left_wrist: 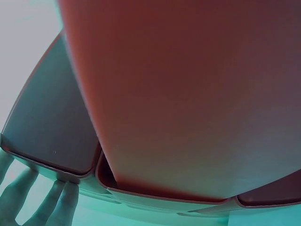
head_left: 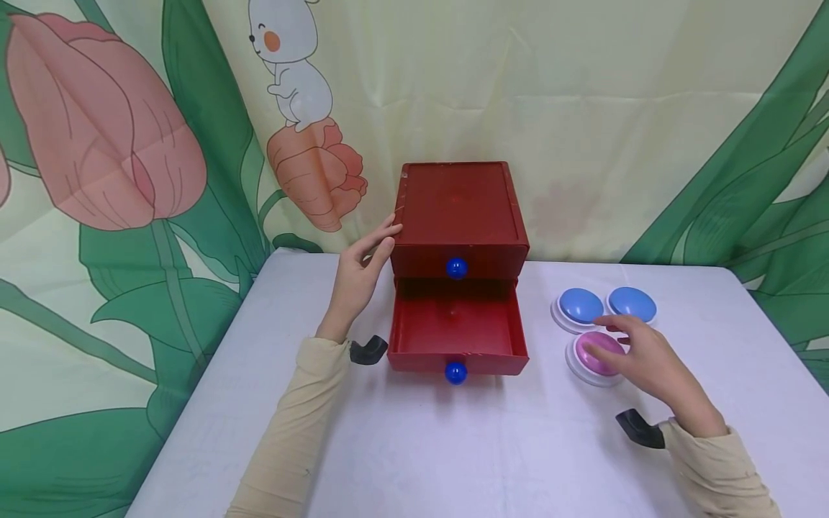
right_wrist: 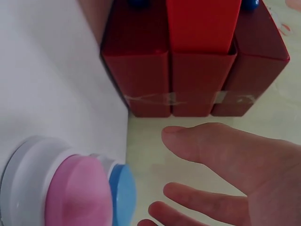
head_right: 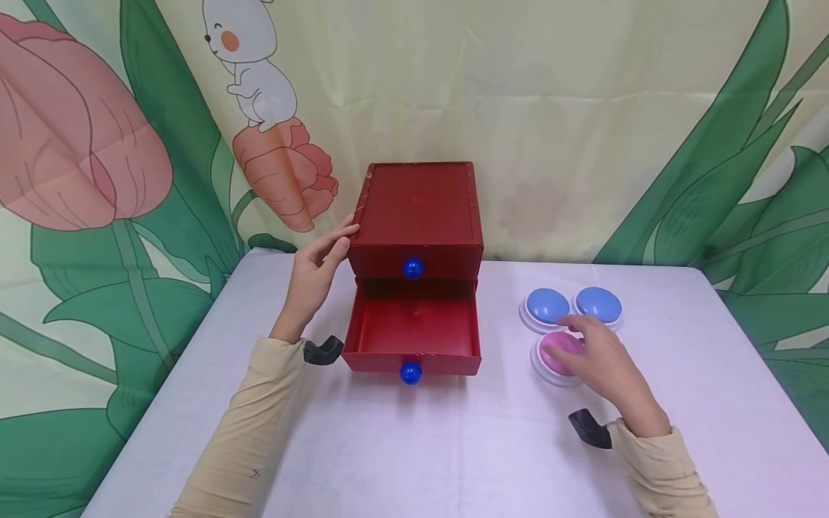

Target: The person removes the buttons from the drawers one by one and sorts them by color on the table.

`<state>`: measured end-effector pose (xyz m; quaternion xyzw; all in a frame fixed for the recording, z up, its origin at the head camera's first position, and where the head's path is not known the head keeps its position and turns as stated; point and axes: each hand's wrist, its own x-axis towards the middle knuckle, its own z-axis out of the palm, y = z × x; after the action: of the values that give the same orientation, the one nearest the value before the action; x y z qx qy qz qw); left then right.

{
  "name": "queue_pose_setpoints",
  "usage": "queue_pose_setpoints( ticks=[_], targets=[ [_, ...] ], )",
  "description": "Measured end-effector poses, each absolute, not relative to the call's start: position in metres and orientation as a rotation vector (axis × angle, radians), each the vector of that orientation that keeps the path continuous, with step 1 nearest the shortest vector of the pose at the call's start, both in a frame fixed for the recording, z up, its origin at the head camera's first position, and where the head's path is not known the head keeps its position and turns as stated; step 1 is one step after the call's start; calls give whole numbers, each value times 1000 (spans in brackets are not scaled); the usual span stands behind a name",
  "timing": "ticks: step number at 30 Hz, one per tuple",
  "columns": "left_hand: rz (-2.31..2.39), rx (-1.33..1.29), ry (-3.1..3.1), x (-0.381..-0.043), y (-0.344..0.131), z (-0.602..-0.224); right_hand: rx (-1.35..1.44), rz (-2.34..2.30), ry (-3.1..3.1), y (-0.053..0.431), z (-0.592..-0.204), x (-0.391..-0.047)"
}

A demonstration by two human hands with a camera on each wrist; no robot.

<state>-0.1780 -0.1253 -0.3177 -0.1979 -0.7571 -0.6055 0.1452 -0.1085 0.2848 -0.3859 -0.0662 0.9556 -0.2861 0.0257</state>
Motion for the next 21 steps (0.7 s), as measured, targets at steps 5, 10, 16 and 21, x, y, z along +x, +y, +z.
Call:
queue_pose_setpoints(
  ticks=[5, 10, 16, 21],
  targets=[
    [-1756, -572, -2177, -178, -125, -318, -234, -934, 2965, 276, -377, -106],
    [-1768, -582, -2165, -179, -126, -319, -255, -982, 2961, 268, -371, -104],
    [-1769, -588, -2161, -180, -126, -320, -289, -1030, 2968, 258, -364, -100],
    [-1765, -586, -2165, -180, -126, -320, -342, -1061, 2992, 250, -357, -97]
  ],
)
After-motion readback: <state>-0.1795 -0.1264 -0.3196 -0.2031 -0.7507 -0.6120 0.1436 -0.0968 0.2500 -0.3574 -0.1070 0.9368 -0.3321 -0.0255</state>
